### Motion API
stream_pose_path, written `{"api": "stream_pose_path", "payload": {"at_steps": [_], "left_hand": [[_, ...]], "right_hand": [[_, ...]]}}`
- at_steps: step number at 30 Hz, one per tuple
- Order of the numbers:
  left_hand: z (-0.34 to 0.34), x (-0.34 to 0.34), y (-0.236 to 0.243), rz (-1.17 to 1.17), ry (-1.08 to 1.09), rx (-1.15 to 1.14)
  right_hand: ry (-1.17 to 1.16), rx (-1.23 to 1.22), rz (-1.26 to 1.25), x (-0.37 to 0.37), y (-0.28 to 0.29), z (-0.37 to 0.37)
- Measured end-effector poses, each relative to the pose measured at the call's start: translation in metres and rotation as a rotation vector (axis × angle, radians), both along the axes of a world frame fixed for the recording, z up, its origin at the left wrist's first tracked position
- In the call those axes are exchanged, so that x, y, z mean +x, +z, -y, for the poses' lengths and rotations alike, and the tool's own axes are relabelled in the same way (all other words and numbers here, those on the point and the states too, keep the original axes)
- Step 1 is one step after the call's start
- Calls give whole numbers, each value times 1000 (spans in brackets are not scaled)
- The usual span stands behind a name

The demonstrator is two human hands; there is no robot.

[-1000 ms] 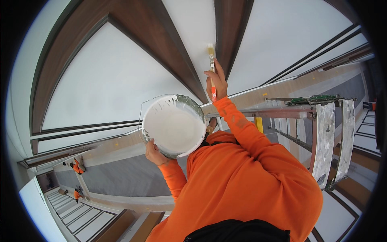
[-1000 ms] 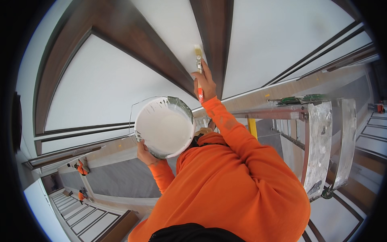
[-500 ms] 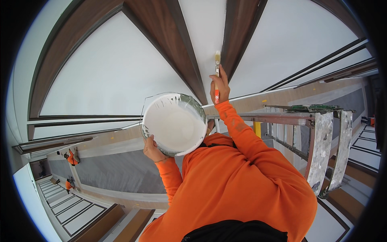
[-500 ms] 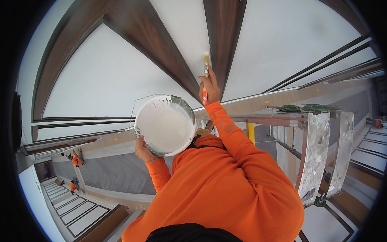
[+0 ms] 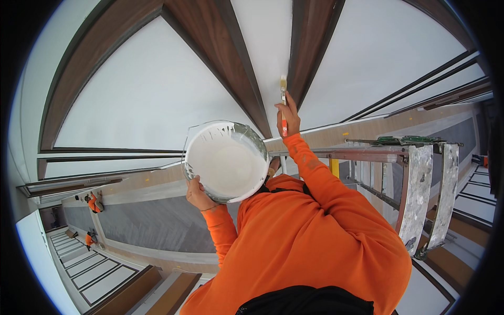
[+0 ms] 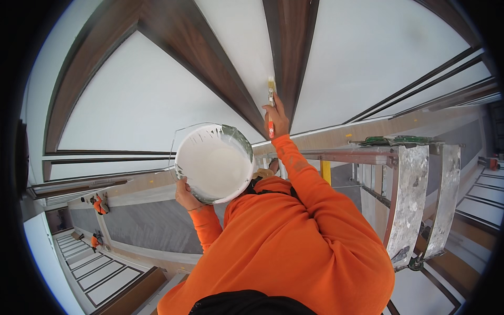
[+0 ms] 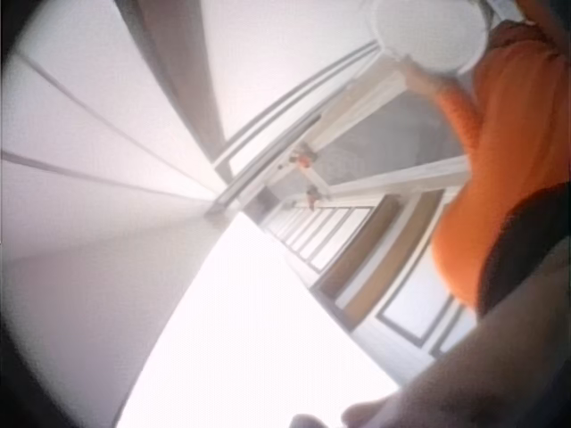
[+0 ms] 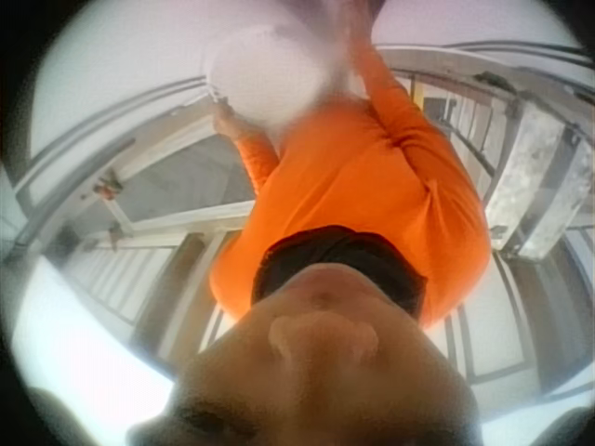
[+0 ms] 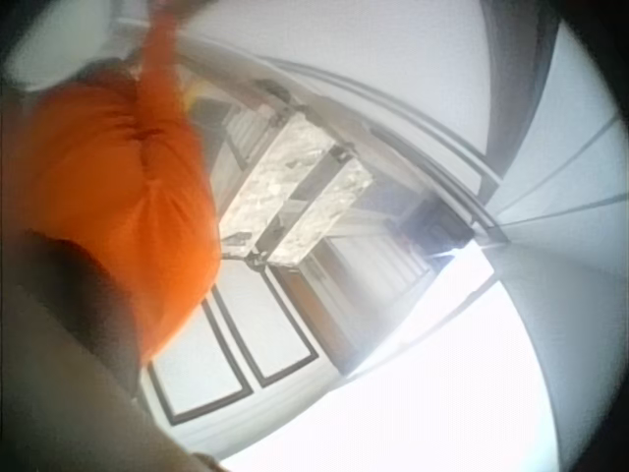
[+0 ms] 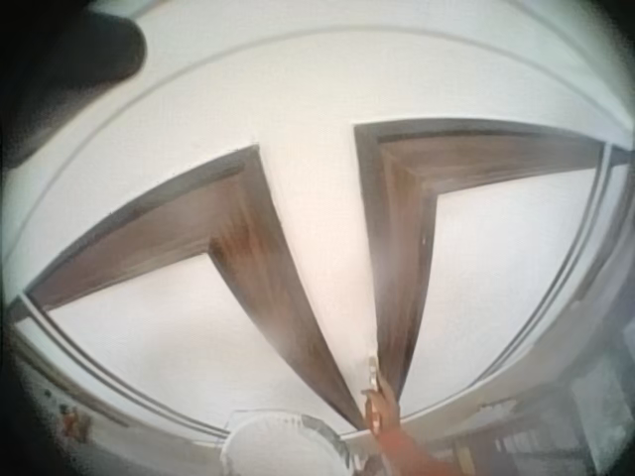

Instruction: The person paints a white ceiling with dark brown beams using a paintbrush and a paint can. They repeatedly dip the brush into the can and apply white paint to the ceiling sections between the beams.

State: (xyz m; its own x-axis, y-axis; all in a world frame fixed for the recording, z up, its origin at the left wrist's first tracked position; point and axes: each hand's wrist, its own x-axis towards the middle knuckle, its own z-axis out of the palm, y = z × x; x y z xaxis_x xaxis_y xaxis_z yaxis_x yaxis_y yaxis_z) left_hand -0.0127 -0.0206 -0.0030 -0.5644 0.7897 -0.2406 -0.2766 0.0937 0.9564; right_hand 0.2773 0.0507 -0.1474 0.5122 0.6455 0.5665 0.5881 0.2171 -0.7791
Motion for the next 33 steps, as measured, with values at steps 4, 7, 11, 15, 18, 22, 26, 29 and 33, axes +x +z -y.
{"api": "stream_pose_path", "payload": {"at_steps": [4, 7, 11, 15, 18, 22, 26, 29, 33], "left_hand": [[-1, 1, 5, -1, -21, -28], [1, 4, 10, -24, -36, -23], [2, 5, 8, 2, -13, -7], [6, 3, 5, -18, -21, 1], [7, 3, 8, -47, -37, -5], [8, 5, 11, -120, -61, 2], [11, 11, 18, -19, -32, 8], [12, 7, 13, -15, -28, 21], [13, 7, 12, -35, -38, 22]], "right_hand": [[2, -55, 3, 1, -10, 3], [-5, -75, 4, 2, -22, 3], [7, -102, -5, 3, -35, 3], [42, -149, -33, 5, -45, 7], [64, -169, -37, 9, -54, 9], [96, -194, -30, 12, -62, 7], [119, -226, -16, 11, -65, 8], [163, -277, -57, 12, -69, 11], [159, -291, -91, 14, -95, 13]]}}
